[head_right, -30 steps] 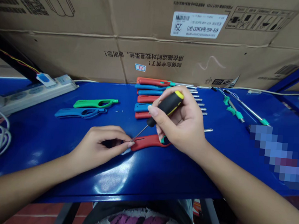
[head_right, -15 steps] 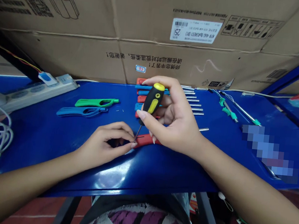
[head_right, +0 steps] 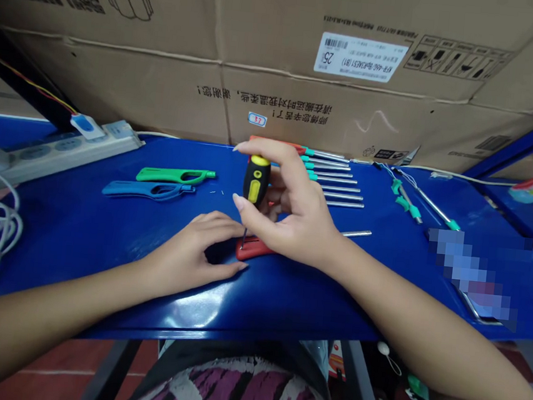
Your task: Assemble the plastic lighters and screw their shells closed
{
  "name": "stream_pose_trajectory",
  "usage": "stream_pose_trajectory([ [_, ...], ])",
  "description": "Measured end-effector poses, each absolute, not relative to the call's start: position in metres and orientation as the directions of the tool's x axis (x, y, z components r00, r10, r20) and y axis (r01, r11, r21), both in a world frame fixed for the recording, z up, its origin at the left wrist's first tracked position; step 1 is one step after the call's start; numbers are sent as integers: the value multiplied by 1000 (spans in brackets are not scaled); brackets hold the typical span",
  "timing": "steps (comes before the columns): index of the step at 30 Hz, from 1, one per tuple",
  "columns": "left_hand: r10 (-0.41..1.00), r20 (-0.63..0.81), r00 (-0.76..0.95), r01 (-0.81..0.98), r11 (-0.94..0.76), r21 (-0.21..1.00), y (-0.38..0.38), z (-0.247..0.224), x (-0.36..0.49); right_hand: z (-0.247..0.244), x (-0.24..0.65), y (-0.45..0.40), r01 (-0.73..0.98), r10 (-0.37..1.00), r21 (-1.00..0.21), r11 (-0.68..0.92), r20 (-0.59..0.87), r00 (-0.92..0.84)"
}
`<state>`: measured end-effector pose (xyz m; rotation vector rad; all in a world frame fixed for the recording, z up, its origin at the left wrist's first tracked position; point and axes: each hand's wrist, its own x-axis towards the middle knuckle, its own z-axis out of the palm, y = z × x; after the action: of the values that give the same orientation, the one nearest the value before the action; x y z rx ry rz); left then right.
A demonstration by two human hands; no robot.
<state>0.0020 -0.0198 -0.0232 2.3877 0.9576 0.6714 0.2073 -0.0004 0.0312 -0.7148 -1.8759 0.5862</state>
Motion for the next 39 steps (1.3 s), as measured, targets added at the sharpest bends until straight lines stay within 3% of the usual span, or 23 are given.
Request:
stream_pose_trajectory([
  [21,700,249,669,465,-656,594,-21,-24,3,21,210,-3,212,663,-640,739,634,-399],
  [27,701,233,674,470,-650,597,-21,-23,2,24,216,-4,189,679,-700,689,531,-507],
  [35,686,292,667,410,-665,625,-21,-25,3,20,220,1,320,588,-494,809,649,-484],
  [39,695,278,663,430,-657,619,-21,-26,2,27,221,-2,249,646,-639,728,517,-561],
])
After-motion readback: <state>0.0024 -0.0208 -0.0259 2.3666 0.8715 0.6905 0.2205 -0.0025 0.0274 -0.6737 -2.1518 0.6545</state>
